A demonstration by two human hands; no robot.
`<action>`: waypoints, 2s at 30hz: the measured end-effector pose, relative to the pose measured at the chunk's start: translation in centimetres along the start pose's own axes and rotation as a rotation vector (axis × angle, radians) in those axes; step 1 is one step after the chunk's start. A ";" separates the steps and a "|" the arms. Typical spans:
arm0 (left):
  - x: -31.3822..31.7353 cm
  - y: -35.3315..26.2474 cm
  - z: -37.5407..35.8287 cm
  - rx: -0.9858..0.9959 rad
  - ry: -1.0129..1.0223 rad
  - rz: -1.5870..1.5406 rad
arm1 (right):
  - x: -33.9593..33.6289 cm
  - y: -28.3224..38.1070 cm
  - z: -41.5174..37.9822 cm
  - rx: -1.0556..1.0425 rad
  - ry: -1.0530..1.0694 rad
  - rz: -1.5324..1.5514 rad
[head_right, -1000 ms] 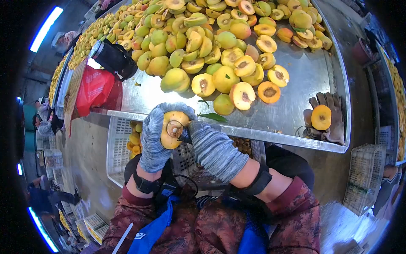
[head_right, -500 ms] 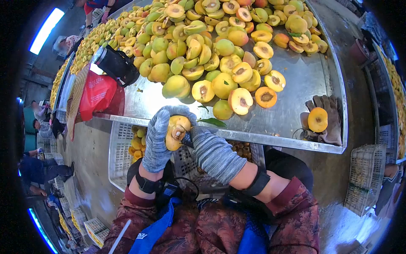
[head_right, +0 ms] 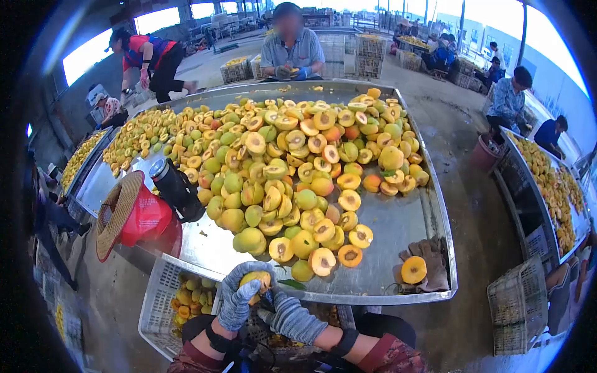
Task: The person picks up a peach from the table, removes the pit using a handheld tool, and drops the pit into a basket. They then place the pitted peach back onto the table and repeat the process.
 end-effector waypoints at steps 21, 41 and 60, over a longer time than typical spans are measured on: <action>-1.2 1.6 1.4 -0.085 0.145 0.101 | -0.9 3.3 -0.4 0.221 0.088 0.352; -1.5 2.2 1.8 -0.122 0.267 0.091 | -1.4 5.4 -1.5 0.429 0.308 0.648; -1.4 3.1 1.9 -0.051 0.271 0.192 | -0.6 2.3 -2.1 0.183 0.077 0.082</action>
Point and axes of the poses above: each hand's wrist, its own z-axis towards the middle knuckle, its own x-axis out of the palm, y = z × x, the point moved 3 cm from there along z, towards the middle knuckle, and after that the axes turned 8 degrees about z, right-handed, at the moved point
